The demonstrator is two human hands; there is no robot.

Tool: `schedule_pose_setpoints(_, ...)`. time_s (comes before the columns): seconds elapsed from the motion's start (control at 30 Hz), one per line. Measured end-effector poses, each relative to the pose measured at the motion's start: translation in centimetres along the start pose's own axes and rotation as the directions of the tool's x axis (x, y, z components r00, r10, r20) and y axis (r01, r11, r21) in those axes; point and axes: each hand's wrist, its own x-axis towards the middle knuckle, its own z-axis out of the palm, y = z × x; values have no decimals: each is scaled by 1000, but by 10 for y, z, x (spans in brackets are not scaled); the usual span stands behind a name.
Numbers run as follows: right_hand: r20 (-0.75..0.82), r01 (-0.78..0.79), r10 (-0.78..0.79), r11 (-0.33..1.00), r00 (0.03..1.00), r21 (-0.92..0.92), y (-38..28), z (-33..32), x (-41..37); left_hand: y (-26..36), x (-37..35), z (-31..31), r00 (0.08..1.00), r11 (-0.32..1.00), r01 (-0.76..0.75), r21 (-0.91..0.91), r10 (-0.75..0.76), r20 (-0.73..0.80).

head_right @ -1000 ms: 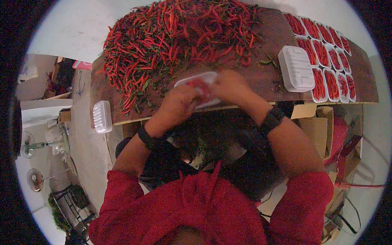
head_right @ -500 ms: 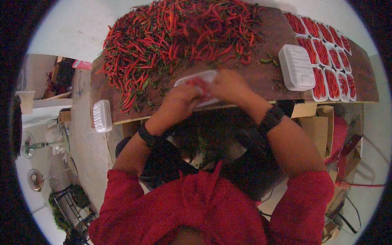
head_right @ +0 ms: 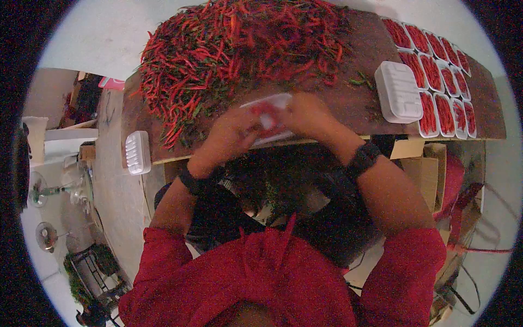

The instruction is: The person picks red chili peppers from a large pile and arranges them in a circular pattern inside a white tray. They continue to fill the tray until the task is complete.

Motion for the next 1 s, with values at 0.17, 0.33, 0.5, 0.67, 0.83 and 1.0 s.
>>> schedule_pose_setpoints(0.17, 43, 10, -9, 1000, 999, -12, 8, 7, 7, -2, -4, 7, 1000, 1000, 20, 10, -20, -5)
schedule_pose_setpoints(0.33, 72, 11, -10, 1000, 997, -10, 10, 5, 5, -1, -5, 5, 999, 998, 37, 46, -36, -11)
schedule_pose_setpoints(0.5, 78, -9, 8, 1000, 997, 24, 12, 6, 6, -22, -2, -12, 996, 982, 79, 171, -72, -50)
schedule_pose_setpoints(0.67, 77, 5, -7, 1000, 997, 19, 11, 3, 4, -74, -11, -52, 931, 876, 343, 340, -269, -246)
schedule_pose_setpoints(0.83, 36, 51, -52, 998, 998, 31, 16, 6, 5, -65, -13, -74, 743, 652, 663, 367, -632, -219)
schedule_pose_setpoints(1.0, 59, 29, -26, 999, 998, -44, 13, 6, 7, -83, -19, -60, 714, 603, 649, 464, -692, -100)
